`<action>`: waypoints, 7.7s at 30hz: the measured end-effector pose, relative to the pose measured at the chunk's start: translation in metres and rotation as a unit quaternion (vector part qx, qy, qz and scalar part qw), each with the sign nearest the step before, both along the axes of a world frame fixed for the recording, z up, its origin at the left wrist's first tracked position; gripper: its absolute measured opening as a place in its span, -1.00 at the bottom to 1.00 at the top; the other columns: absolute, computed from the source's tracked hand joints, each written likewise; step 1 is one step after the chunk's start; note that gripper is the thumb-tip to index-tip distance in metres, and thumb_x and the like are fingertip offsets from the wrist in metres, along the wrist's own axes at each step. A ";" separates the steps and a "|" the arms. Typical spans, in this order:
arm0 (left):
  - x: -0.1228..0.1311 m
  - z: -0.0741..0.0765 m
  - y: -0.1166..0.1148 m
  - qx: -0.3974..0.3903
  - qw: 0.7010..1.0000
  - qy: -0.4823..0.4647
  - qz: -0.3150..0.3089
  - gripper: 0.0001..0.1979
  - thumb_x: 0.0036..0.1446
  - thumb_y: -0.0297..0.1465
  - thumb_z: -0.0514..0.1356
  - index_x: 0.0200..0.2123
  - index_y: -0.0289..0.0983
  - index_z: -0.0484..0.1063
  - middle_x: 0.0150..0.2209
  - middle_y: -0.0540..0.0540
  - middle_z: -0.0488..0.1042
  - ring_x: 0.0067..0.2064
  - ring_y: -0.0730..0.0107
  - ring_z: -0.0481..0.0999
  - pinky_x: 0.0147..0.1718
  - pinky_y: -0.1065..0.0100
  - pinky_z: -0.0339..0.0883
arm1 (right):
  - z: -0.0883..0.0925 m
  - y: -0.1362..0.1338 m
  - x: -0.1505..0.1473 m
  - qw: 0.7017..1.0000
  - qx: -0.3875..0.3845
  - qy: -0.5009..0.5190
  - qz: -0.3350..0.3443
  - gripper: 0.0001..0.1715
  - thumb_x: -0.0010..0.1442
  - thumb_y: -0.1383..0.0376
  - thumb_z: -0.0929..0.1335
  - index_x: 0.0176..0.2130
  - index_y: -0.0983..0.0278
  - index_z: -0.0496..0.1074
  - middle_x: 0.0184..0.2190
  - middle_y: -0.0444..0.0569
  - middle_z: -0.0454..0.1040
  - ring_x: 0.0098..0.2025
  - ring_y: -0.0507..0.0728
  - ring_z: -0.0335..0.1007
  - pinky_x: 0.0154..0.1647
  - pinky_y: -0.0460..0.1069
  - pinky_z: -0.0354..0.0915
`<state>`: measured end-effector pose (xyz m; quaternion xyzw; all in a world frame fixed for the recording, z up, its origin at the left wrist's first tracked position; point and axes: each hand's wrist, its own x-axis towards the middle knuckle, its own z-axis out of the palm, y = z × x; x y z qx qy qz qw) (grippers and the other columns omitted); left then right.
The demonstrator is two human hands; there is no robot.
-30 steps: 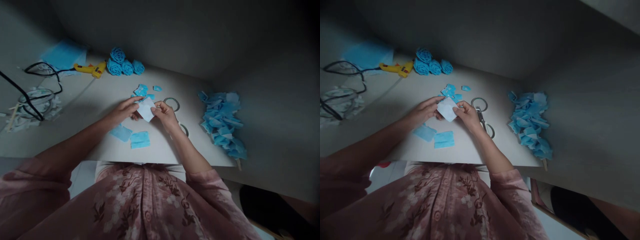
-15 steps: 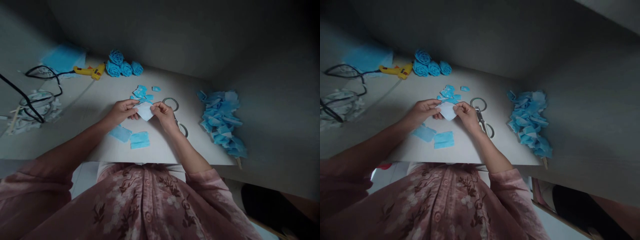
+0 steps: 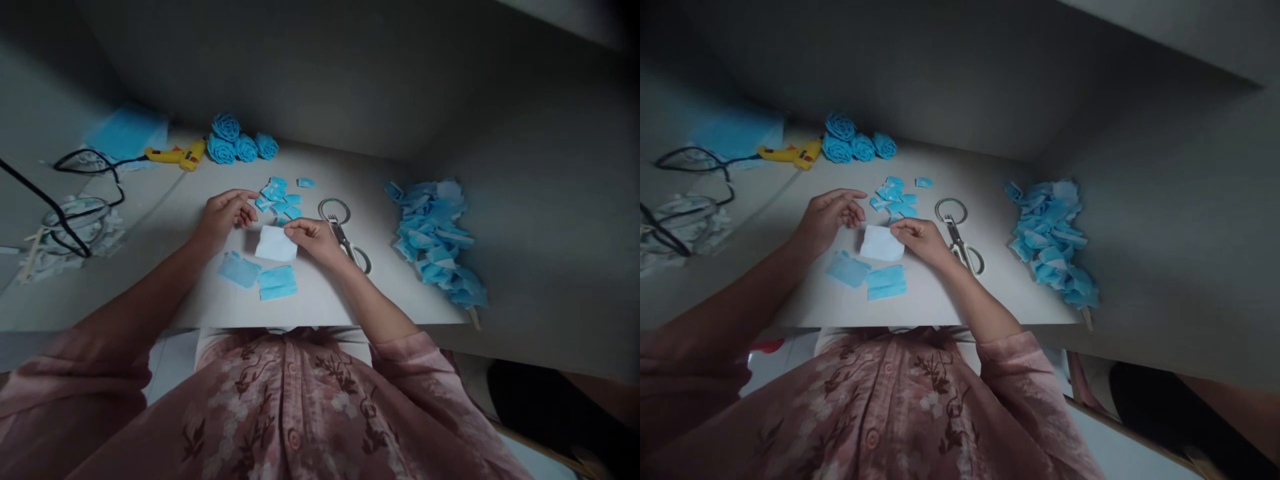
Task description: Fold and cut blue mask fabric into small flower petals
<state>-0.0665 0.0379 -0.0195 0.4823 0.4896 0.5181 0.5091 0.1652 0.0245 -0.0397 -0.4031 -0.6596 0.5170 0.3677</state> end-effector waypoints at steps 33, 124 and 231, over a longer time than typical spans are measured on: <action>-0.007 -0.019 0.017 0.019 0.998 -0.010 0.062 -0.80 0.20 -0.33 0.17 -0.24 -0.30 0.56 -0.57 0.03 0.47 -0.58 0.52 0.36 -0.54 0.47 0.17 | -0.002 0.014 0.030 0.873 0.342 -0.281 -0.204 -0.15 0.53 -0.20 0.09 -0.15 0.27 0.69 -0.46 0.04 0.59 -0.44 0.09 0.38 -0.31 0.01 0.17; -0.004 -0.023 0.017 0.011 0.999 0.029 0.044 -0.76 0.24 -0.31 0.17 -0.31 -0.33 0.59 -0.61 0.01 0.45 -0.59 0.50 0.32 -0.55 0.45 0.18 | 0.043 -0.025 -0.016 0.861 0.217 -0.453 0.082 -0.65 0.52 0.28 0.27 0.06 0.29 0.62 0.05 0.12 0.68 0.13 0.27 0.54 0.01 0.07 0.32; 0.015 -0.013 -0.012 0.028 0.992 0.037 -0.114 -0.72 -0.02 -0.21 0.38 -0.38 -0.22 0.40 -0.55 0.10 0.37 -0.53 0.53 0.29 -0.52 0.43 0.16 | 0.009 -0.006 -0.031 0.982 -0.064 0.157 -0.082 -0.44 -0.03 -0.11 0.62 -0.21 0.20 0.58 -0.38 -0.17 0.55 -0.38 0.01 0.32 -0.27 -0.03 0.26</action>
